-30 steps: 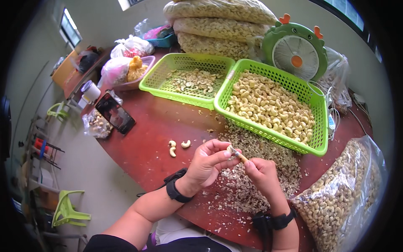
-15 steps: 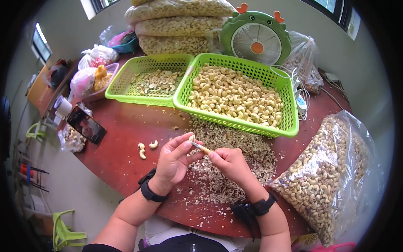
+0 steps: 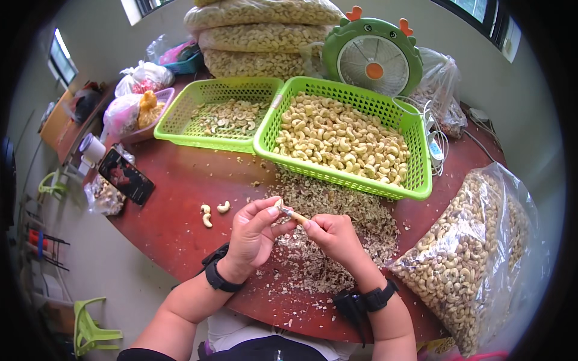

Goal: Peeling and cleaning cashew nuts with a small knife.

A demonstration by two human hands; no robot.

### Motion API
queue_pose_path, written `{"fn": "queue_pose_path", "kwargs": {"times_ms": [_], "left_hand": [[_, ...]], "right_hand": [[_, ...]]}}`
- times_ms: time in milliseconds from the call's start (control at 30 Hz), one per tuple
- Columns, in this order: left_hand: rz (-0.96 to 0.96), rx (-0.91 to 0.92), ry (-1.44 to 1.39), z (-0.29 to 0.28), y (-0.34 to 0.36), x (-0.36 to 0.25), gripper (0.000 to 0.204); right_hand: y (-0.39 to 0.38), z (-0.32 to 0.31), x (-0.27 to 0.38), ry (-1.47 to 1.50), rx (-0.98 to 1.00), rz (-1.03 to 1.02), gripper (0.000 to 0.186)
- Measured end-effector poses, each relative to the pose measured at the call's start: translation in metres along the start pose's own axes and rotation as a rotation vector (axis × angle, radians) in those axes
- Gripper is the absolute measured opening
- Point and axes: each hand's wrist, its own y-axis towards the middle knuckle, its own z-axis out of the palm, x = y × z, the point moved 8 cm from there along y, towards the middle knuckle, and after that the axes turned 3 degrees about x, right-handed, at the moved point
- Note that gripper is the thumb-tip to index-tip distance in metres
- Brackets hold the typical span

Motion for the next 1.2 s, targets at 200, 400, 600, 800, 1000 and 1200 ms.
{"fn": "queue_pose_path", "kwargs": {"times_ms": [200,400,600,800,1000,1200], "left_hand": [[0.013,0.001,0.010,-0.001,-0.001,0.001,0.016],[-0.001,0.016,-0.014,0.004,0.000,0.002,0.016],[-0.028,-0.029,-0.022,-0.002,0.002,0.003,0.013],[0.011,-0.008,0.028,-0.004,0.002,0.002,0.012],[0.015,0.042,-0.011,0.003,0.000,0.003,0.013],[-0.071,-0.042,-0.095,-0.001,0.003,0.006,0.018]], "right_hand": [[0.001,0.001,-0.004,0.038,0.007,-0.010,0.037],[0.002,0.003,-0.008,0.122,0.006,0.004,0.039],[0.002,0.007,-0.007,0.125,0.045,-0.001,0.039],[0.000,0.003,-0.001,0.027,0.041,0.003,0.037],[0.001,0.002,-0.008,0.149,0.008,0.062,0.038],[-0.001,-0.001,-0.005,0.138,0.023,0.061,0.037]]}}
